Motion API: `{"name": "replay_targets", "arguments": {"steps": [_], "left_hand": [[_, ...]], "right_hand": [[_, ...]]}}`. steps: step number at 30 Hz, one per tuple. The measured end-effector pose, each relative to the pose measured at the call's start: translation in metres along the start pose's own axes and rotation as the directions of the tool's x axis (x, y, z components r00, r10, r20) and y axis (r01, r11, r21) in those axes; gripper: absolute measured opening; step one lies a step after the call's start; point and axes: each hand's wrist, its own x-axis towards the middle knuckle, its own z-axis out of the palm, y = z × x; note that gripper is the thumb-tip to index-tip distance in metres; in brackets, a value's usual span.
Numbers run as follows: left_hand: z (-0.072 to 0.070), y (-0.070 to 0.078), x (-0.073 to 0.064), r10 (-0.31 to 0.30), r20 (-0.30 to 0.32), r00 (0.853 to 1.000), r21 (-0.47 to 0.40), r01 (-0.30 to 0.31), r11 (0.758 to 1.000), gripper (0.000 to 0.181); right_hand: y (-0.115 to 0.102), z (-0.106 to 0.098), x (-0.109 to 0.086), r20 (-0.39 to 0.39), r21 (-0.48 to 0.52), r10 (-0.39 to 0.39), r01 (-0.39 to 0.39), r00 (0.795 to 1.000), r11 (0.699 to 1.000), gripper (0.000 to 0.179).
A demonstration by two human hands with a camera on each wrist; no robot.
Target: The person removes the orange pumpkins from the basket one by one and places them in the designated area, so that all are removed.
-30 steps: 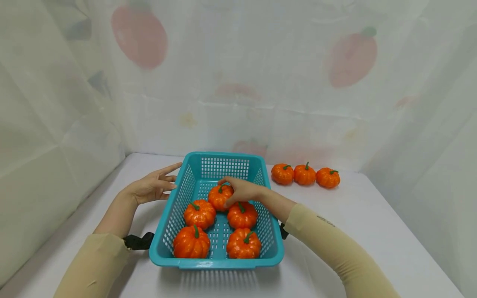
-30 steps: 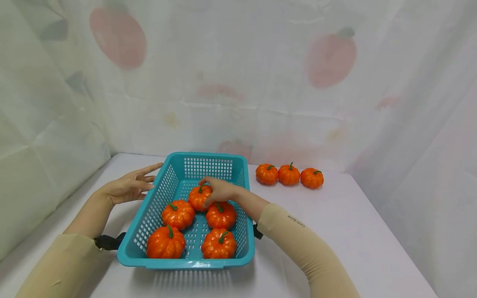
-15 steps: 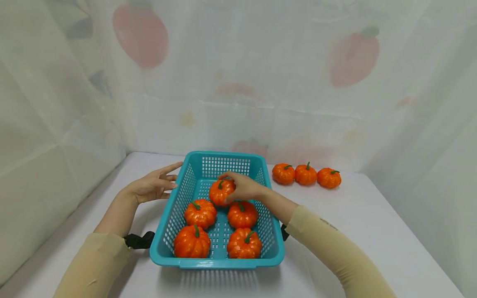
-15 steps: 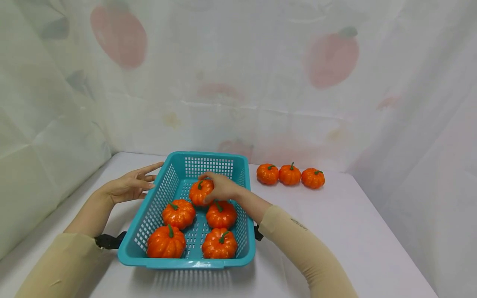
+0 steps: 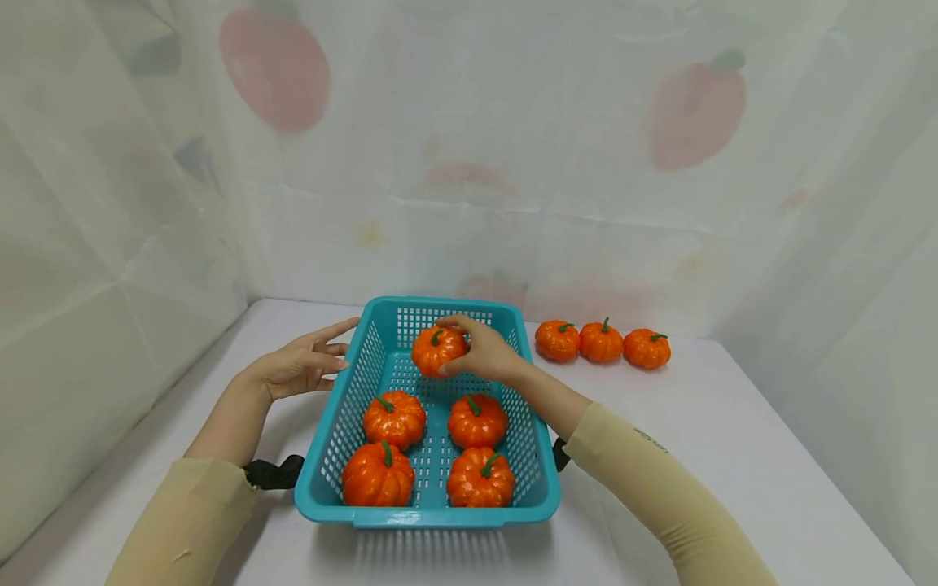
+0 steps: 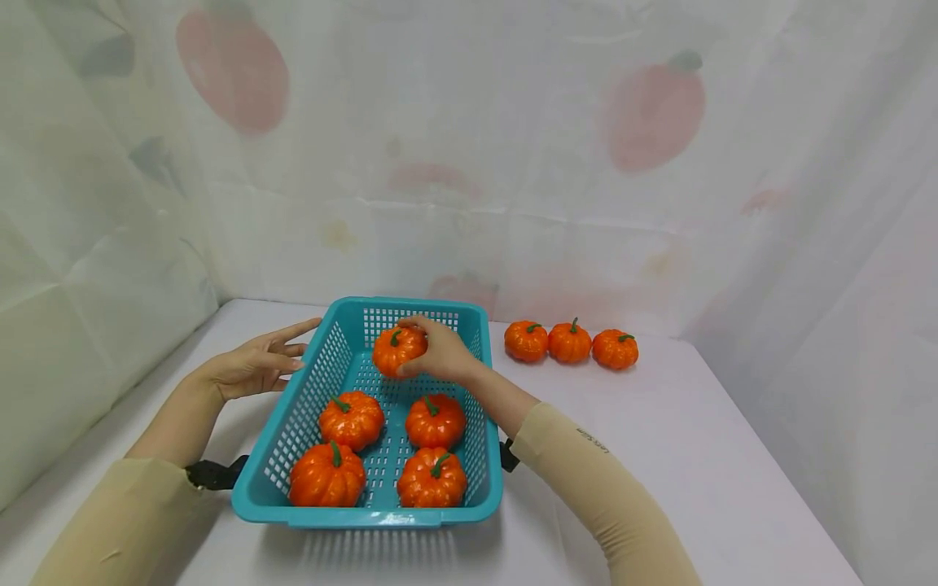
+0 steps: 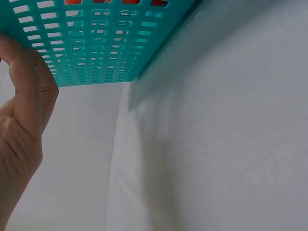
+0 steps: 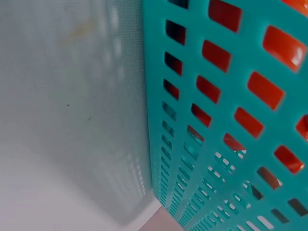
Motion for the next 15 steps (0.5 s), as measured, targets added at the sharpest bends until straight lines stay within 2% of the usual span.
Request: {"name": "replay_targets", "arguments": {"steps": [8,15], "left_hand": [[0.001,0.000,-0.001,0.002,0.003,1.000,-0.003,-0.002,1.000,0.086],[0.002,-0.001,-0.001,0.003,-0.005,1.000,0.007,-0.003,1.000,0.085]], "right_hand": [[-0.001,-0.008,-0.002,-0.130,0.141,0.030,-0.012,0.991,0.990,0.078],[0.002,-0.020,-0.001,-0.189,0.180,0.025,0.010,0.982,0.984,0.078]]}}
